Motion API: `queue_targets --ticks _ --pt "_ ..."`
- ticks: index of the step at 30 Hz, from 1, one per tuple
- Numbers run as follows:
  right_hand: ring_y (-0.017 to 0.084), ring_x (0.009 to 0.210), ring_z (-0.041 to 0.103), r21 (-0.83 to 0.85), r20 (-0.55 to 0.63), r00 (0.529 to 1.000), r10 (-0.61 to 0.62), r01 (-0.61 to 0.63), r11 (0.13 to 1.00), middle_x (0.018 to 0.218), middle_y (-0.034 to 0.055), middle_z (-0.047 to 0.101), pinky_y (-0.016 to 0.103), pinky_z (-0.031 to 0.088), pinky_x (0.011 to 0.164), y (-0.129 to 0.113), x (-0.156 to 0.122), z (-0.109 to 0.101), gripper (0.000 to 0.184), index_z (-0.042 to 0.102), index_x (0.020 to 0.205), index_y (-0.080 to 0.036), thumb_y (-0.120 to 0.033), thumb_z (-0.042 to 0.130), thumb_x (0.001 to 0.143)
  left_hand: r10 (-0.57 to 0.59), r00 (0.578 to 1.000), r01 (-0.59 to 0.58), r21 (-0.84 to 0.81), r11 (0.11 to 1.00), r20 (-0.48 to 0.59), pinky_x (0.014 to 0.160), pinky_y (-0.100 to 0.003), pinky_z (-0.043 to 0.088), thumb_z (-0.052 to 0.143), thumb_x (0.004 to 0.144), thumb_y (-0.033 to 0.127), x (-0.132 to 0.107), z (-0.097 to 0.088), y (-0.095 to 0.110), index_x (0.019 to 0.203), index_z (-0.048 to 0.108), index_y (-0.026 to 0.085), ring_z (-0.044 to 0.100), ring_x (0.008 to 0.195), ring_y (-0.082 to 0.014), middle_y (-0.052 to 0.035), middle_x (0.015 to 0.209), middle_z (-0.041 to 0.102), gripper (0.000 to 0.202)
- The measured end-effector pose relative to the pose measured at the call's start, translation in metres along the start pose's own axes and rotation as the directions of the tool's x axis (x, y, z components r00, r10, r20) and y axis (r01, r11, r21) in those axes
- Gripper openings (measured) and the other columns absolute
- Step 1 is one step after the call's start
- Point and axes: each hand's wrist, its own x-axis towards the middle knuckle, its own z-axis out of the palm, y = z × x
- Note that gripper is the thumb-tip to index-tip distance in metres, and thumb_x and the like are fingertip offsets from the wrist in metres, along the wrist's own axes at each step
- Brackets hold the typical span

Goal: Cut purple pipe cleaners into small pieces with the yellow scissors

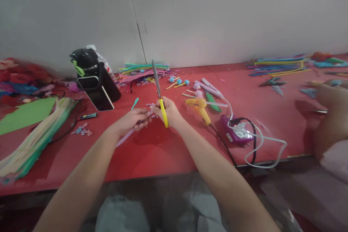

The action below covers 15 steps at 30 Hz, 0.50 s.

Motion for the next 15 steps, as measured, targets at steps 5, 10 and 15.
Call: queue_targets --ticks 5,10,15 --pt "0.014 0.055 0.054 0.007 0.046 0.999 0.025 -0.026 1.000 0.057 -0.0085 0.050 0.031 0.045 0.061 -0.0011 -0.0024 -0.0008 0.051 0.041 0.074 -0.025 -0.054 0.083 0.065 0.057 0.995 -0.062 -0.057 0.996 -0.082 0.047 -0.026 0.014 0.055 0.091 0.026 0.0016 0.0032 -0.0010 0.083 0.062 0.017 0.024 0.043 -0.0072 0.0066 0.054 0.030 0.014" --pt "0.014 0.057 0.055 -0.004 0.054 0.999 0.002 -0.002 1.000 0.060 -0.0064 0.055 0.030 0.045 0.061 -0.0003 -0.0032 0.0003 0.049 0.043 0.076 -0.025 -0.051 0.083 0.067 0.081 0.994 -0.083 -0.027 0.996 -0.073 0.047 -0.027 0.012 0.054 0.091 0.026 0.0004 0.0054 -0.0010 0.086 0.061 0.017 0.025 0.044 -0.0074 0.0055 0.056 0.035 0.013" --pt "0.010 0.054 0.047 -0.071 0.007 1.000 0.026 -0.025 0.997 0.060 -0.0078 0.050 0.026 0.038 0.055 -0.0021 -0.0029 0.0024 0.052 0.042 0.075 -0.024 -0.055 0.083 0.064 0.150 0.982 -0.146 0.044 0.988 -0.119 0.046 -0.025 0.016 0.054 0.090 0.027 0.0033 0.0003 -0.0019 0.074 0.062 0.015 0.029 0.044 -0.0074 0.0040 0.053 0.038 0.021"
